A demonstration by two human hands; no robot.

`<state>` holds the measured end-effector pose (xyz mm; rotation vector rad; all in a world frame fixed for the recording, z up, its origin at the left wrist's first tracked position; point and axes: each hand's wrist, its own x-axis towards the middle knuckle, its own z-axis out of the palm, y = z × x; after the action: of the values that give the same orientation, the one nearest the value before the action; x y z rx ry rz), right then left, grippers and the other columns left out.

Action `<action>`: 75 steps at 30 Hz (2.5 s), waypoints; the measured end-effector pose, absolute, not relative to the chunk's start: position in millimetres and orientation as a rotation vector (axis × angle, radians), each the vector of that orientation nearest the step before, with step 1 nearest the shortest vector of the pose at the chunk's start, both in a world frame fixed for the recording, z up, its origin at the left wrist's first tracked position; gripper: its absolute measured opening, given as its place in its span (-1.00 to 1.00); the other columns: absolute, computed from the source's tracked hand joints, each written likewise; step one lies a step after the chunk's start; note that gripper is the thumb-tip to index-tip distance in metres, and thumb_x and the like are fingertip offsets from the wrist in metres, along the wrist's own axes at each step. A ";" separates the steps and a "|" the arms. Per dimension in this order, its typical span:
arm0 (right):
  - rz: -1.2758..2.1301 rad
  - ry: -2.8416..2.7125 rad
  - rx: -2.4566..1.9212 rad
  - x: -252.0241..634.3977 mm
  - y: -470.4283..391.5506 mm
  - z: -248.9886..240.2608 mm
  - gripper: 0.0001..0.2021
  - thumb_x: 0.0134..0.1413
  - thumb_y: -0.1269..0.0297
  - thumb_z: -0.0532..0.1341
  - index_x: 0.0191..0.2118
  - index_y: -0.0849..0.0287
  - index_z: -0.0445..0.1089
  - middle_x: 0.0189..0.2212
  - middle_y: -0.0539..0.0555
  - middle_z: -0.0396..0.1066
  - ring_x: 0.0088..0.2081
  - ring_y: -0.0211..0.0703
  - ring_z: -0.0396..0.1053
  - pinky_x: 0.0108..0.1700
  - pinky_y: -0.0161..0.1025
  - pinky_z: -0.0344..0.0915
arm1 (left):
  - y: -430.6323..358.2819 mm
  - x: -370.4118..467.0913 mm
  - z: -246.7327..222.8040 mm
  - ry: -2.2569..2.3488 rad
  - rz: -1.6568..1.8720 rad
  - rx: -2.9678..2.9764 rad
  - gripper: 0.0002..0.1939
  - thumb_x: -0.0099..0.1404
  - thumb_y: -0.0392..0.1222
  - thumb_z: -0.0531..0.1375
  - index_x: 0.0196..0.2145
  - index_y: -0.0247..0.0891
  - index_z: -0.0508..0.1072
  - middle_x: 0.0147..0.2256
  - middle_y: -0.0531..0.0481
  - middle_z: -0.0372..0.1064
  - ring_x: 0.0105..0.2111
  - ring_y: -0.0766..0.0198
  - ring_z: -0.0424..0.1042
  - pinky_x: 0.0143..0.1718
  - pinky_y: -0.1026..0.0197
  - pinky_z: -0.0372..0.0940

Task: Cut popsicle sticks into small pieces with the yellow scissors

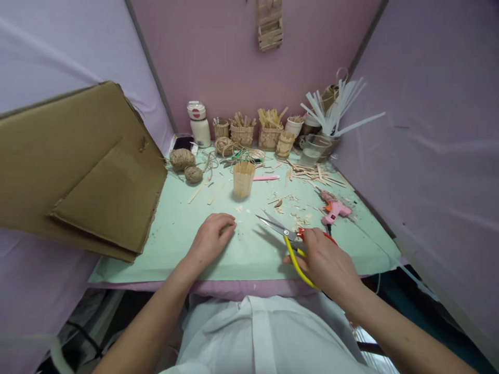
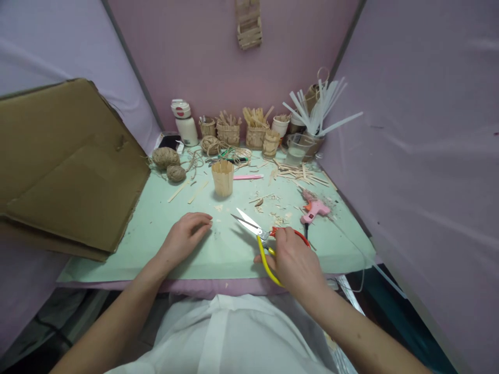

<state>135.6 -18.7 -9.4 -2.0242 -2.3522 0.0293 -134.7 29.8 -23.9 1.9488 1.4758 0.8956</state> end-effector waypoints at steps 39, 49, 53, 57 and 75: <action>0.299 -1.851 -2.136 195.7 0.4 7.9 -0.67 0.07 -0.05 0.16 -0.30 0.13 0.20 -0.31 0.10 0.34 -0.37 -0.06 0.33 -0.42 -0.25 0.09 | 57.4 -57.5 -12.7 1.244 0.883 1.163 -0.79 0.01 -0.11 0.33 -0.42 -0.31 0.54 -0.46 -0.03 0.46 -0.46 0.36 0.35 -0.41 0.32 0.18; 1.063 -1.567 -1.623 186.9 5.3 -5.8 -0.65 0.10 -0.08 0.10 -0.37 0.15 0.19 -0.58 -0.11 0.15 -0.56 -0.29 0.12 -0.50 -0.33 0.06 | 73.2 -17.2 1.7 1.024 0.774 0.882 -0.71 -0.06 -0.14 0.42 -0.39 -0.33 0.53 -0.38 -0.08 0.50 -0.42 0.39 0.40 -0.39 0.35 0.28; 1.126 -1.357 -1.564 172.8 15.8 -11.7 -0.64 0.04 -0.07 0.17 -0.37 0.17 0.22 -0.61 -0.10 0.19 -0.60 -0.29 0.14 -0.55 -0.34 0.06 | 71.8 -3.8 -4.4 0.975 0.734 0.912 -0.76 -0.05 -0.22 0.40 -0.39 -0.35 0.53 -0.43 -0.06 0.48 -0.45 0.40 0.39 -0.35 0.33 0.28; 1.096 -1.228 -1.502 163.5 29.3 -16.4 -0.68 -0.10 0.04 0.27 -0.38 0.14 0.20 -0.66 -0.10 0.23 -0.64 -0.28 0.18 -0.59 -0.35 0.05 | 69.1 -1.8 -18.0 0.960 0.786 1.098 -0.73 -0.01 -0.25 0.34 -0.29 -0.32 0.51 -0.46 0.02 0.46 -0.43 0.38 0.39 -0.33 0.31 0.25; 1.103 -0.974 -1.344 149.7 29.7 -10.7 -0.69 -0.18 0.20 0.27 -0.40 0.09 0.08 -0.66 -0.19 0.14 -0.68 -0.35 0.10 -0.64 -0.37 -0.02 | 60.7 2.5 -30.0 0.899 0.863 1.253 -0.73 0.01 -0.16 0.31 -0.31 -0.29 0.41 -0.44 0.04 0.39 -0.42 0.34 0.35 -0.34 0.27 0.20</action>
<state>149.7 29.7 -10.7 -1.3436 -0.9745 1.1025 2.5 60.7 -30.0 1.2534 0.8991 0.8630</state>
